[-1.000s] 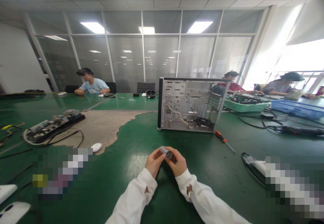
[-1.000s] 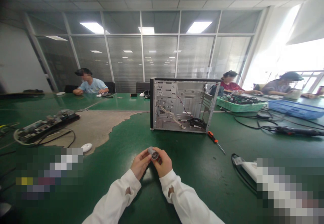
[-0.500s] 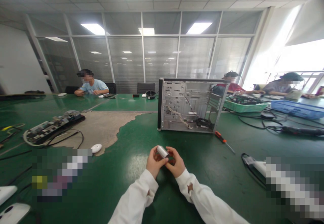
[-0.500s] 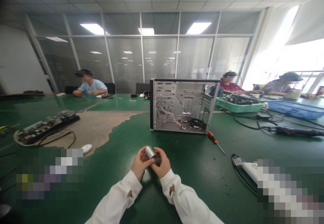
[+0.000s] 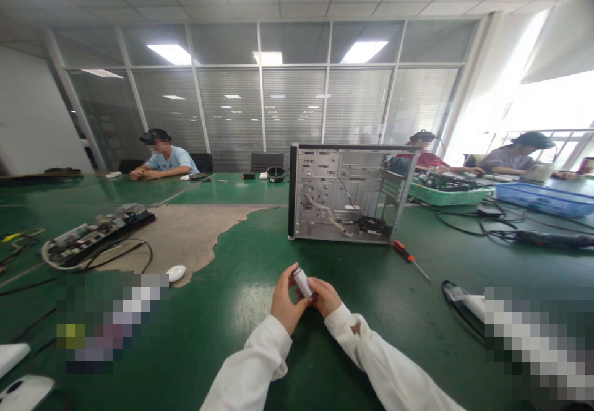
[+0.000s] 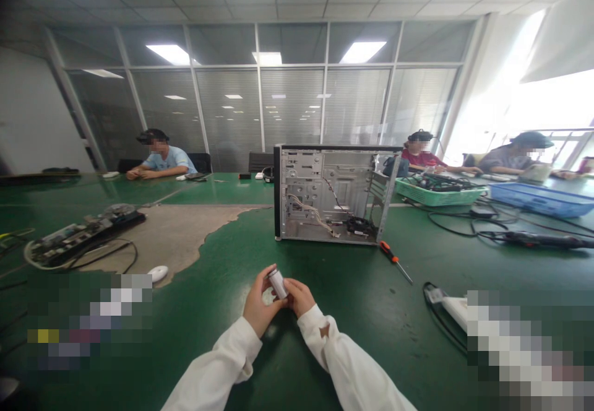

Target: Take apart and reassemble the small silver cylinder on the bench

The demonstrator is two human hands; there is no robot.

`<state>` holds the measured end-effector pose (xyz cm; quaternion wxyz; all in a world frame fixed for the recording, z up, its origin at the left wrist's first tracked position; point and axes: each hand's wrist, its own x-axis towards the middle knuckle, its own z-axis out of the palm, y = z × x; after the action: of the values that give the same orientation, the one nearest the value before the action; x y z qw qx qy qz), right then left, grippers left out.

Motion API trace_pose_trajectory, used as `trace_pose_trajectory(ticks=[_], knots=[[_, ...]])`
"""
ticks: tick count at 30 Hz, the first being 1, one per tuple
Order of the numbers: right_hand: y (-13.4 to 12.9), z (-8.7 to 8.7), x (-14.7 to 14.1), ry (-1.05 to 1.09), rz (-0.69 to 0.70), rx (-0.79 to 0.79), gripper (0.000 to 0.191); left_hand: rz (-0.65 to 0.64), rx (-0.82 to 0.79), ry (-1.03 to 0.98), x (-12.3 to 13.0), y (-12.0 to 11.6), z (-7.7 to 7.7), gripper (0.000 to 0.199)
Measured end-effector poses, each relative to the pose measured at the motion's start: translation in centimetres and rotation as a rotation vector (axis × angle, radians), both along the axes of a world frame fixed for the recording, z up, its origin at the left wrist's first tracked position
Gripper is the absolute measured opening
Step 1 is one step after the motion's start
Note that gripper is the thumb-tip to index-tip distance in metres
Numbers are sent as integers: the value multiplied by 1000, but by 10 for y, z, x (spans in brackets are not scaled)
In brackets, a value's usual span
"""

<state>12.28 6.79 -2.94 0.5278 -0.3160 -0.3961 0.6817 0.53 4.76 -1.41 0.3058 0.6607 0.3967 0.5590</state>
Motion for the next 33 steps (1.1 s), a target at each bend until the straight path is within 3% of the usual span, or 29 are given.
trace_pose_trajectory(ticks=[8,17,21,26,33], knots=[[-1,0,-1,-16,-91,31,36,95,154,200,-3,3,-3,69],[6,-14,2,-156,-210,157,40,132,170,255,-3,2,-5,60],[4,-10,2,-180,-231,166,38,136,150,218,-3,4,-7,58],[-3,5,2,59,-138,-59,33,123,53,162,-4,3,-6,60],[-2,6,14,140,102,-128,29,41,41,123,-5,3,-1,61]])
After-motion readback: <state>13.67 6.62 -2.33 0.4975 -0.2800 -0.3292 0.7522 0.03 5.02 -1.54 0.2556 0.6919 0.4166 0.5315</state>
